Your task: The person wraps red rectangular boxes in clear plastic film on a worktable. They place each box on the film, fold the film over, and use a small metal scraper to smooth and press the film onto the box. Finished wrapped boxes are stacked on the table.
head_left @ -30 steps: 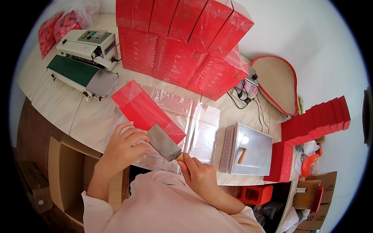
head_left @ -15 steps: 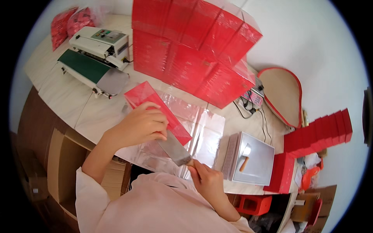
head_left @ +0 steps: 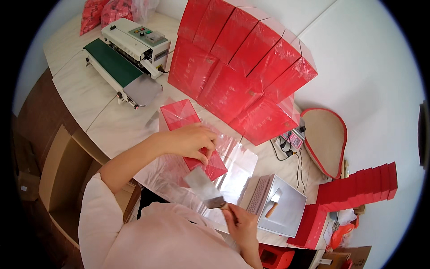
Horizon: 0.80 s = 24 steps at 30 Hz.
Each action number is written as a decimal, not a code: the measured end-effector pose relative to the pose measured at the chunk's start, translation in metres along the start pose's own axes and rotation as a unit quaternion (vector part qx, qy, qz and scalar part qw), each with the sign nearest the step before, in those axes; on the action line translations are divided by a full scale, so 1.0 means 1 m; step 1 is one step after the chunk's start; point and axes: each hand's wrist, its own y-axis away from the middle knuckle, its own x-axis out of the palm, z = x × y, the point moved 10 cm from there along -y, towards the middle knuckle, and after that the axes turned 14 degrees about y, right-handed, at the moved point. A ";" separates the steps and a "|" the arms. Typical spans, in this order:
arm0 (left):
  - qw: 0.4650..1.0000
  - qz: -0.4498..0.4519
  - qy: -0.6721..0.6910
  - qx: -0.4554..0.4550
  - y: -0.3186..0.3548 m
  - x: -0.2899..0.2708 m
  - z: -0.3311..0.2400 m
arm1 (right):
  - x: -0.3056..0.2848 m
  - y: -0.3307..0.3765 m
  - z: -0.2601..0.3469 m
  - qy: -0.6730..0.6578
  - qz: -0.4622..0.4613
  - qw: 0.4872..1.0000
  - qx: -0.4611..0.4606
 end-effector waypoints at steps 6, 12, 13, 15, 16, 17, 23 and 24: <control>0.999 0.006 0.026 -0.021 -0.001 0.004 0.014 | 0.023 -0.027 0.032 0.040 0.024 0.998 -0.045; 0.996 0.037 0.042 -0.066 -0.004 0.003 0.017 | 0.024 -0.038 0.027 0.082 0.015 0.996 -0.014; 0.996 0.037 0.046 -0.069 -0.005 0.002 0.017 | 0.023 -0.039 0.026 0.089 0.015 0.996 -0.005; 0.997 -0.064 0.015 -0.046 -0.003 -0.016 0.021 | 0.021 -0.038 0.023 0.086 0.015 0.996 0.005; 0.993 -0.114 -0.001 -0.034 0.002 -0.026 0.022 | 0.020 -0.037 0.022 0.084 0.015 0.996 0.011; 0.986 -0.162 -0.011 -0.029 0.008 -0.036 0.023 | 0.019 -0.036 0.021 0.089 0.011 0.996 0.015; 0.939 -0.342 0.009 -0.033 0.055 -0.082 0.034 | 0.014 -0.026 0.012 0.091 0.019 0.995 0.043; 0.930 -0.364 0.022 -0.042 0.063 -0.086 0.041 | 0.013 -0.023 0.009 0.093 0.025 0.994 0.049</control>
